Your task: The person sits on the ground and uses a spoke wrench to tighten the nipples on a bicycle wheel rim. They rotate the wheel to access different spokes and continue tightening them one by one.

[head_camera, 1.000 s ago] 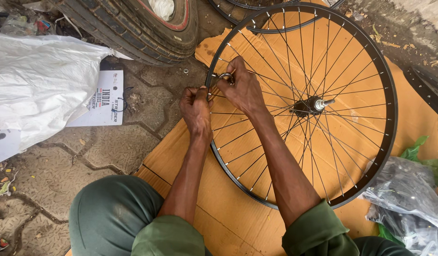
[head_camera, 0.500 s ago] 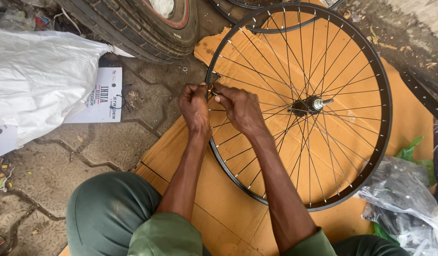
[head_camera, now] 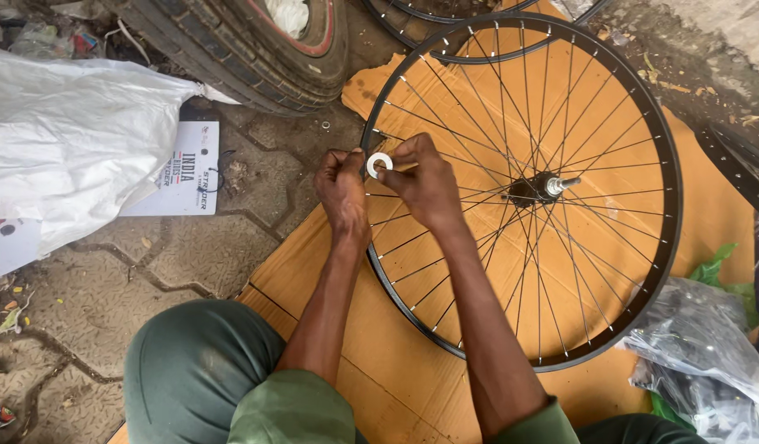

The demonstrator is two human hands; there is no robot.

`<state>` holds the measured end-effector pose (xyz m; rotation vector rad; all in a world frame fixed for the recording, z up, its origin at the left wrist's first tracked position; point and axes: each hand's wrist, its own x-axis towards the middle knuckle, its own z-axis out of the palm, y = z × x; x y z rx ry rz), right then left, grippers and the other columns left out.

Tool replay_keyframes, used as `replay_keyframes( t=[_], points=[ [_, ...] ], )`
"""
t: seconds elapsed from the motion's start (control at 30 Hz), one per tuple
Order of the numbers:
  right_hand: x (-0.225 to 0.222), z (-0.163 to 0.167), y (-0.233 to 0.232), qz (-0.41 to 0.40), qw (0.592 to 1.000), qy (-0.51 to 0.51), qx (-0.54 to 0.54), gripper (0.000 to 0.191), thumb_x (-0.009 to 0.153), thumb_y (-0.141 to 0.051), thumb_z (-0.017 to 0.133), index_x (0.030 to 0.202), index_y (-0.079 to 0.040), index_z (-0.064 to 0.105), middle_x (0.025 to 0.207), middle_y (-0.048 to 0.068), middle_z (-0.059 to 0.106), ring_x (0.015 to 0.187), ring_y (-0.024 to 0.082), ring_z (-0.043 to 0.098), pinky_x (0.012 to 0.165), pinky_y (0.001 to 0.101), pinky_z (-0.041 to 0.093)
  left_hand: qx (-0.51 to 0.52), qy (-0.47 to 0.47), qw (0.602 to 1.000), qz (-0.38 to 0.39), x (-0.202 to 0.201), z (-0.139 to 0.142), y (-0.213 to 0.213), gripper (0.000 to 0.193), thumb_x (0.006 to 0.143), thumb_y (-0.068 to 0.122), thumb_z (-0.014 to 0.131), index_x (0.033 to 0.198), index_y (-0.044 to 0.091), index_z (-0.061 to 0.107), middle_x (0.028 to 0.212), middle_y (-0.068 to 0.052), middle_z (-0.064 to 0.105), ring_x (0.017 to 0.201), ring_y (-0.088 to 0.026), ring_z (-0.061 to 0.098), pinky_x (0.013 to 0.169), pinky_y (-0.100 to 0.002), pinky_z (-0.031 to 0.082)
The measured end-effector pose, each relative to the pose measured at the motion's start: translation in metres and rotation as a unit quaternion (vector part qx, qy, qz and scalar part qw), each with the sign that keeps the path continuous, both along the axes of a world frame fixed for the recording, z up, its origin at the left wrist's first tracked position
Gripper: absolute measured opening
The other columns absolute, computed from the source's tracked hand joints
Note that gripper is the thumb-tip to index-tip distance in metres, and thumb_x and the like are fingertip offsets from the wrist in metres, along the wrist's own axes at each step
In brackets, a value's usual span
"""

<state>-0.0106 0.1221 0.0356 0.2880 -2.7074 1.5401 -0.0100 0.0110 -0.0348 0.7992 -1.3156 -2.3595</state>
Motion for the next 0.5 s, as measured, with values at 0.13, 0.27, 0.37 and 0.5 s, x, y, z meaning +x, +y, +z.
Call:
replay_keyframes(
  t=[0.13, 0.27, 0.37, 0.5],
  points=[
    [-0.003, -0.002, -0.016, -0.044, 0.936, -0.058, 0.343, 0.023, 0.091, -0.028, 0.082, 0.106, -0.016, 0.070, 0.093, 0.017, 0.077, 0.084, 0.032, 0.072, 0.078, 0.0439, 0.055, -0.017, -0.008, 1.000, -0.005, 0.000, 0.001, -0.002, 0.026, 0.090, 0.010, 0.068, 0.068, 0.008, 0.054, 0.067, 0.002, 0.046, 0.064, -0.010, 0.034, 0.060, -0.032, 0.030],
    [-0.003, -0.005, -0.007, 0.008, 0.982, -0.113, 0.150, 0.028, 0.083, -0.019, 0.080, 0.106, -0.015, 0.064, 0.098, 0.011, 0.079, 0.090, 0.024, 0.075, 0.079, 0.0391, 0.056, -0.019, -0.007, 1.000, -0.010, 0.001, 0.000, -0.002, 0.023, 0.090, 0.010, 0.067, 0.070, 0.008, 0.056, 0.068, 0.002, 0.047, 0.063, -0.011, 0.037, 0.061, -0.031, 0.033],
    [-0.005, -0.010, 0.004, 0.039, 0.994, -0.099, -0.025, 0.023, 0.087, -0.019, 0.081, 0.099, -0.008, 0.066, 0.101, 0.015, 0.077, 0.095, 0.027, 0.074, 0.084, 0.0387, 0.058, -0.002, 0.010, 1.000, -0.007, 0.003, -0.002, -0.002, 0.020, 0.090, 0.010, 0.066, 0.071, 0.007, 0.058, 0.069, 0.002, 0.050, 0.065, -0.010, 0.040, 0.063, -0.031, 0.035],
    [-0.005, -0.015, -0.006, -0.048, 0.985, -0.031, 0.166, 0.044, 0.073, -0.019, 0.083, 0.104, -0.004, 0.055, 0.100, 0.012, 0.077, 0.085, 0.029, 0.073, 0.071, 0.0423, 0.052, -0.011, 0.007, 1.000, 0.004, 0.000, -0.005, -0.002, 0.024, 0.089, 0.009, 0.069, 0.068, 0.006, 0.057, 0.066, 0.002, 0.048, 0.064, -0.011, 0.037, 0.060, -0.032, 0.033]
  ],
)
